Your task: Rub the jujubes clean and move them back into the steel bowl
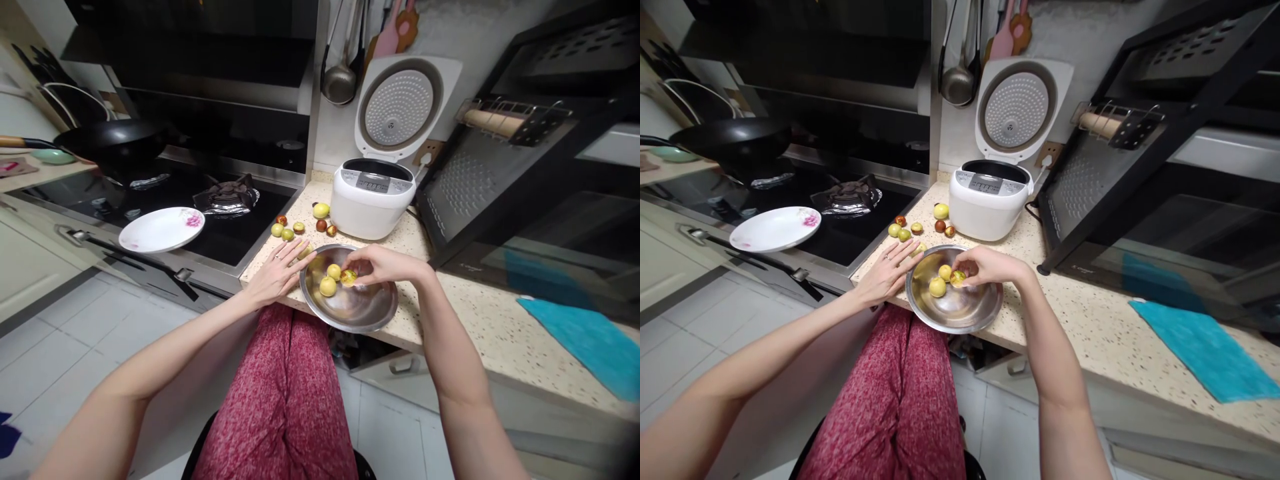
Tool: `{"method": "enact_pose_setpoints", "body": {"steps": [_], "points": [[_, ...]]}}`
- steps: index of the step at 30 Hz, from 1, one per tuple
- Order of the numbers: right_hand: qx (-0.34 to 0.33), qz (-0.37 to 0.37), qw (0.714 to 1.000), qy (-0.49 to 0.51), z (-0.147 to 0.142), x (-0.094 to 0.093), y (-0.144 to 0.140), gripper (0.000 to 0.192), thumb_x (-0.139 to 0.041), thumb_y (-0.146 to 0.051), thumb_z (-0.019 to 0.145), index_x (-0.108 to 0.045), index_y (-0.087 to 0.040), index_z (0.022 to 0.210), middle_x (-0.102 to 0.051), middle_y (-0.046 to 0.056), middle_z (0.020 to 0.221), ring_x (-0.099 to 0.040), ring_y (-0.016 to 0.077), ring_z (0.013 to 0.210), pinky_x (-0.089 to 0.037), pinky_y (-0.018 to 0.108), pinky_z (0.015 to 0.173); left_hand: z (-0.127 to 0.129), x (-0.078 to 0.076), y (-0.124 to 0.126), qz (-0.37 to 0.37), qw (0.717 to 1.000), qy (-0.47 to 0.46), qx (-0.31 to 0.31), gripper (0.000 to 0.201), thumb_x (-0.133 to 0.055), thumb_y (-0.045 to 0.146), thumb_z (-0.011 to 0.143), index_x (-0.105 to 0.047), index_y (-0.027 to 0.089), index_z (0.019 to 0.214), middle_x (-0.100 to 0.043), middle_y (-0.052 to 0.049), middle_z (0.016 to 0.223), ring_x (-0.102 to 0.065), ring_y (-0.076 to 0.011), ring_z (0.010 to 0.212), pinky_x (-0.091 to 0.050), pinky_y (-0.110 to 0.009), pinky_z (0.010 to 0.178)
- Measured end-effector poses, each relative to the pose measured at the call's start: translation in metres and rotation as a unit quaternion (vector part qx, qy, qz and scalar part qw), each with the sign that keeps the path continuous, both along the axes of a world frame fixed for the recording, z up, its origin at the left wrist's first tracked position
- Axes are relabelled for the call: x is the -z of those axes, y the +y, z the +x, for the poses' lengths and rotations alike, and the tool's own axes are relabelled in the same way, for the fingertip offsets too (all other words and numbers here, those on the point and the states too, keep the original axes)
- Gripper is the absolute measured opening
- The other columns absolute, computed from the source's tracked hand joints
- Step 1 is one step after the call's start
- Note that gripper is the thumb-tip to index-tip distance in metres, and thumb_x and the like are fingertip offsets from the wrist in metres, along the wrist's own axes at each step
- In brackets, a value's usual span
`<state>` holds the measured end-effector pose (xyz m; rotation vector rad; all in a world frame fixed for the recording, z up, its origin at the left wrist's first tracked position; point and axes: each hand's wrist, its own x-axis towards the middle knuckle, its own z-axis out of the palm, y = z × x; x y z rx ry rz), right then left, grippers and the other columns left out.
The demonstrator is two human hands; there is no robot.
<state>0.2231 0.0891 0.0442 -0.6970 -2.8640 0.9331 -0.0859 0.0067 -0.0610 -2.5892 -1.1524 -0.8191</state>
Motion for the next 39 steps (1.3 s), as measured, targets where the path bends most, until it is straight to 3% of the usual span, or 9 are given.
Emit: {"method": "enact_pose_setpoints", "body": {"steps": [9, 13, 17, 26, 34, 39], "points": [[-0.002, -0.01, 1.0, -0.01, -0.004, 0.01, 0.004, 0.035, -0.075, -0.028, 0.084, -0.076, -0.019, 0.117, -0.078, 0.006, 0.101, -0.069, 0.0206, 0.085, -0.055, 0.03, 0.077, -0.006, 0.003, 0.002, 0.021, 0.999, -0.032, 0.026, 0.05, -0.044, 0.04, 0.109, -0.047, 0.028, 0.158, -0.04, -0.01, 0.169, -0.033, -0.0298, 0.16, -0.032, -0.055, 0.129], [-0.014, -0.017, 1.0, -0.002, -0.01, 0.013, 0.001, 0.034, -0.074, -0.032, 0.086, -0.075, -0.019, 0.117, -0.077, 0.006, 0.105, -0.069, 0.0201, 0.086, -0.055, 0.03, 0.078, -0.007, 0.006, 0.002, 0.047, 0.998, -0.037, 0.006, 0.049, -0.04, 0.041, 0.11, -0.05, 0.025, 0.156, -0.045, -0.012, 0.166, -0.038, -0.0294, 0.158, -0.035, -0.056, 0.127], [-0.018, -0.011, 1.0, -0.001, -0.017, 0.013, -0.005, 0.034, -0.074, -0.035, 0.087, -0.074, -0.017, 0.115, -0.076, 0.007, 0.102, -0.067, 0.0206, 0.085, -0.054, 0.031, 0.077, -0.007, 0.006, 0.001, 0.05, 0.997, -0.054, -0.014, 0.049, -0.041, 0.035, 0.109, -0.048, 0.024, 0.156, -0.046, -0.011, 0.165, -0.04, -0.029, 0.157, -0.034, -0.055, 0.128], [-0.008, 0.002, 1.0, 0.024, -0.016, 0.019, 0.001, 0.03, -0.076, -0.032, 0.084, -0.076, -0.019, 0.111, -0.077, 0.006, 0.101, -0.068, 0.0203, 0.083, -0.054, 0.03, 0.075, -0.004, -0.001, -0.006, 0.058, 0.997, -0.026, 0.039, 0.063, -0.04, 0.027, 0.101, -0.039, 0.021, 0.163, -0.04, -0.012, 0.168, -0.037, -0.0326, 0.158, -0.031, -0.056, 0.129], [0.003, 0.012, 1.0, 0.018, -0.014, 0.016, 0.001, 0.031, -0.075, -0.029, 0.084, -0.077, -0.019, 0.114, -0.078, 0.008, 0.105, -0.07, 0.0221, 0.086, -0.055, 0.032, 0.078, -0.006, 0.001, -0.004, 0.037, 0.997, -0.028, 0.068, 0.068, -0.027, 0.055, 0.106, -0.035, 0.021, 0.165, -0.04, -0.014, 0.168, -0.036, -0.0333, 0.159, -0.032, -0.055, 0.127], [0.004, 0.009, 1.0, 0.014, -0.013, 0.016, 0.002, 0.034, -0.074, -0.032, 0.085, -0.076, -0.019, 0.116, -0.078, 0.009, 0.11, -0.072, 0.0247, 0.093, -0.056, 0.034, 0.082, -0.007, 0.006, -0.002, 0.012, 0.997, -0.039, 0.061, 0.066, -0.025, 0.054, 0.109, -0.035, 0.021, 0.165, -0.04, -0.015, 0.168, -0.037, -0.0313, 0.158, -0.031, -0.054, 0.129]]}}
